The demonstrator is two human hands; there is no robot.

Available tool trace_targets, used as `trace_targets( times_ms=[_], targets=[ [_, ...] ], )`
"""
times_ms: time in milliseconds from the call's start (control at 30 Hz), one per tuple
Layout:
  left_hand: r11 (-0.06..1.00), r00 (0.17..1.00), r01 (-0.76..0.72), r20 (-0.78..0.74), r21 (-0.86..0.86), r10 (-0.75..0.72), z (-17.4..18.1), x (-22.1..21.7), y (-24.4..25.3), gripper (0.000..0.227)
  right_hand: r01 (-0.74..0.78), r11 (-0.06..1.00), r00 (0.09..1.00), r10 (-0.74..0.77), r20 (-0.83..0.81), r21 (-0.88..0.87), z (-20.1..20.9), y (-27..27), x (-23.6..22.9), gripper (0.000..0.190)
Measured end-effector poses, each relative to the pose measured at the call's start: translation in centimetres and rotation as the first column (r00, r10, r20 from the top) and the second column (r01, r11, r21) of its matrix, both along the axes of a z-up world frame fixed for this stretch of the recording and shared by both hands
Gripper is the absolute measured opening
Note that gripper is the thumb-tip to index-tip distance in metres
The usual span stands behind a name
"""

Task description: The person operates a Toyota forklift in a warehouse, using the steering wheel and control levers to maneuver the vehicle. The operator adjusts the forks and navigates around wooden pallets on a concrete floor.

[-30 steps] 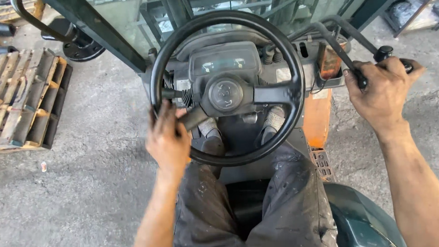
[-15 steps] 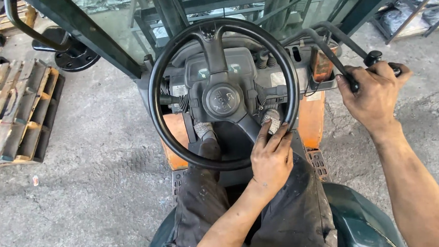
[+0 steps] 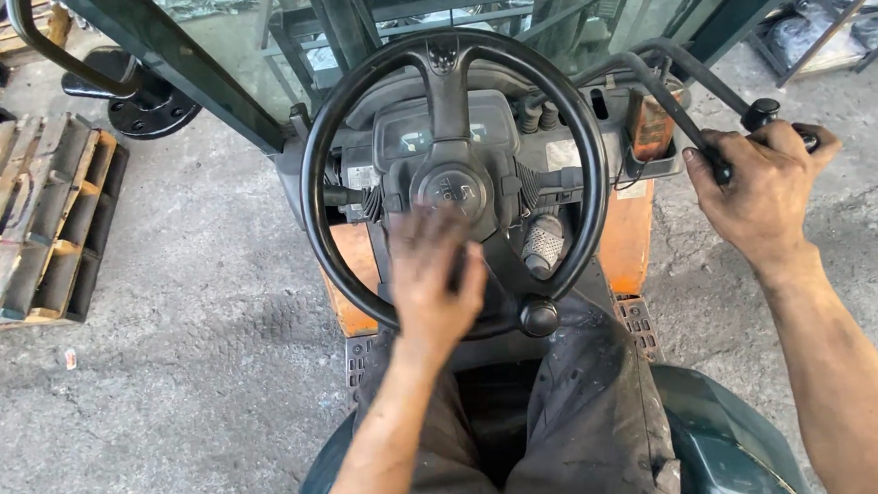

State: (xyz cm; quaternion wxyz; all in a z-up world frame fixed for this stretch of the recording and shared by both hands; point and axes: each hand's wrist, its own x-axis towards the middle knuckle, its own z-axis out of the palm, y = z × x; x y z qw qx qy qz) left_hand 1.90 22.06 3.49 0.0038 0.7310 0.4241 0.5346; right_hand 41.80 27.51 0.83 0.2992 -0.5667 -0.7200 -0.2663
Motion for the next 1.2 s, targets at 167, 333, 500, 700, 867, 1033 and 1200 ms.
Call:
trace_targets(
  times_ms=[167, 333, 500, 700, 867, 1033, 1200],
  targets=[
    [0.914, 0.915, -0.403, -0.010, 0.048, 0.404, 1.4, -10.7, 7.6, 0.073, 0.069, 0.998, 0.997, -0.069, 0.025, 0.006, 2.4, 0.9, -2.2, 0.012],
    [0.669, 0.917, -0.365, -0.126, -0.647, 0.379, 1.2, -13.7, 10.8, 0.038, 0.265, 0.964, 0.945, -0.262, 0.196, 0.012, 1.8, 5.6, -0.4, 0.023],
    [0.694, 0.887, -0.425, -0.116, -0.581, 0.446, 1.3, -12.7, 10.5, 0.034, 0.253, 0.967, 0.957, -0.246, 0.152, -0.024, 0.0, 7.0, 1.5, 0.025],
    [0.635, 0.877, -0.414, -0.098, -0.652, 0.471, 2.2, -12.5, 9.9, 0.031, 0.263, 0.965, 0.953, -0.257, 0.158, -0.017, 0.9, 8.2, 1.1, 0.026],
    [0.684, 0.886, -0.421, -0.110, -0.595, 0.450, 1.9, -12.6, 9.9, 0.031, 0.244, 0.970, 0.959, -0.240, 0.151, -0.008, 1.2, 8.1, 1.1, 0.028],
    [0.660, 0.879, -0.427, -0.111, -0.619, 0.464, 1.9, -12.7, 10.1, 0.031, 0.223, 0.975, 0.964, -0.220, 0.147, -0.005, 0.9, 8.9, 1.6, 0.028],
    [0.656, 0.880, -0.426, -0.118, -0.623, 0.460, 1.8, -12.8, 9.9, 0.032, 0.206, 0.979, 0.972, -0.203, 0.122, -0.011, 1.6, 8.4, 1.0, 0.026]
  ],
)
